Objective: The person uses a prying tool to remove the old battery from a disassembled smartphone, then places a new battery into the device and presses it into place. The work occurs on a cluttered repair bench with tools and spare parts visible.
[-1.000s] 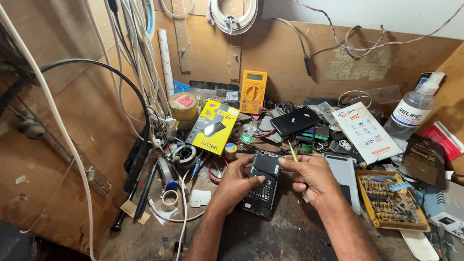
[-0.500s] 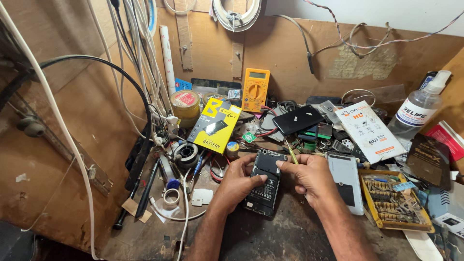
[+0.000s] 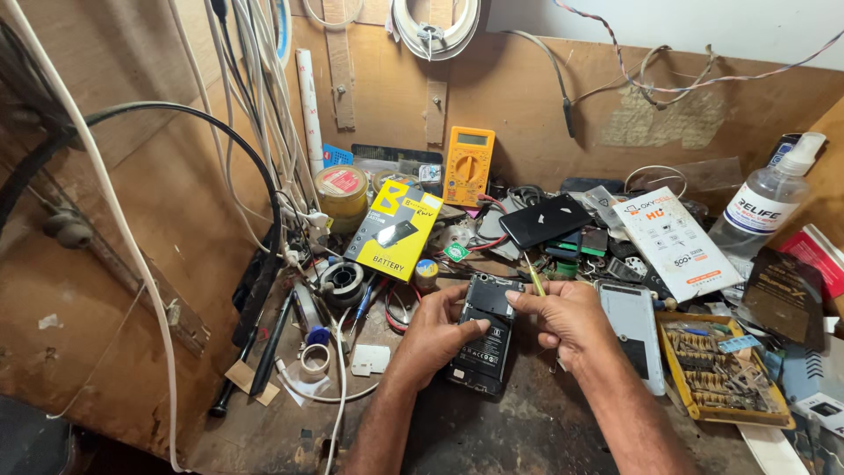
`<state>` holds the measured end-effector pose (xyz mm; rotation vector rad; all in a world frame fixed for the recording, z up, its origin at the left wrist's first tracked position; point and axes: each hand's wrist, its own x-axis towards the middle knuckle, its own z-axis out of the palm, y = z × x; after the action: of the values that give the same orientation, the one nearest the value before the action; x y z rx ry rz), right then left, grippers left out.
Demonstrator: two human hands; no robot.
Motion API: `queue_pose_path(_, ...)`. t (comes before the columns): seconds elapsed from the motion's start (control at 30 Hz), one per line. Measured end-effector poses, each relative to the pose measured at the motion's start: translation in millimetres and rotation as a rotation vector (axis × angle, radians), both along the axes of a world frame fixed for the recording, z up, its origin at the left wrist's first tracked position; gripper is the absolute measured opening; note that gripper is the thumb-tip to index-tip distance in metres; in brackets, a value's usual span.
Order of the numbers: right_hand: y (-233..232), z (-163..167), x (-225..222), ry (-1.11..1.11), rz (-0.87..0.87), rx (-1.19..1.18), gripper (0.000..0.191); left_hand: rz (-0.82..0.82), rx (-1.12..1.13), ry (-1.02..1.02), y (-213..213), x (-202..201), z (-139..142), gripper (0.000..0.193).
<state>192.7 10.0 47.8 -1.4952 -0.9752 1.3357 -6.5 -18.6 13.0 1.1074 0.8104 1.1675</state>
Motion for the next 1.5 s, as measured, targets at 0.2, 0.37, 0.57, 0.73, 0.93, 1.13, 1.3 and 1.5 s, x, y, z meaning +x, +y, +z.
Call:
queue_pose_path(0.2, -3, -7, 2, 0.019, -0.003, 0.017, 0.018, -0.012, -0.036, -0.007, -1, 0, 3, 0.055)
queue_pose_path(0.37, -6, -9, 5, 0.045, 0.029, -0.007, 0.018, -0.016, -0.040, 0.021, -1, -1, 3, 0.053)
queue_pose_path(0.57, -8, -6, 0, -0.111, 0.009, 0.072, 0.024, -0.038, -0.023, -0.009, 1, -1, 2, 0.051)
queue_pose_path(0.73, -12, -3, -3, -0.159, 0.017, 0.089, 0.025, -0.047, -0.043, -0.037, 0, -2, 1, 0.050)
queue_pose_path(0.93, -14, 1, -2, -0.122, 0.001, 0.139, 0.020, -0.049, -0.044, -0.060, 3, -1, 0, 0.053)
queue_pose_path(1.13, -18, 7, -4, -0.287, -0.047, 0.216, 0.026, -0.046, -0.019, -0.067, 1, -2, 0, 0.054)
queue_pose_path(1.3, -19, 18, -5, -0.891, -0.106, 0.354, 0.030, -0.030, -0.047, -0.016, 0, -3, 2, 0.055)
queue_pose_path(1.5, -23, 20, 11, -0.334, -0.075, 0.214, 0.030, -0.030, -0.025, -0.032, 2, -1, 1, 0.056)
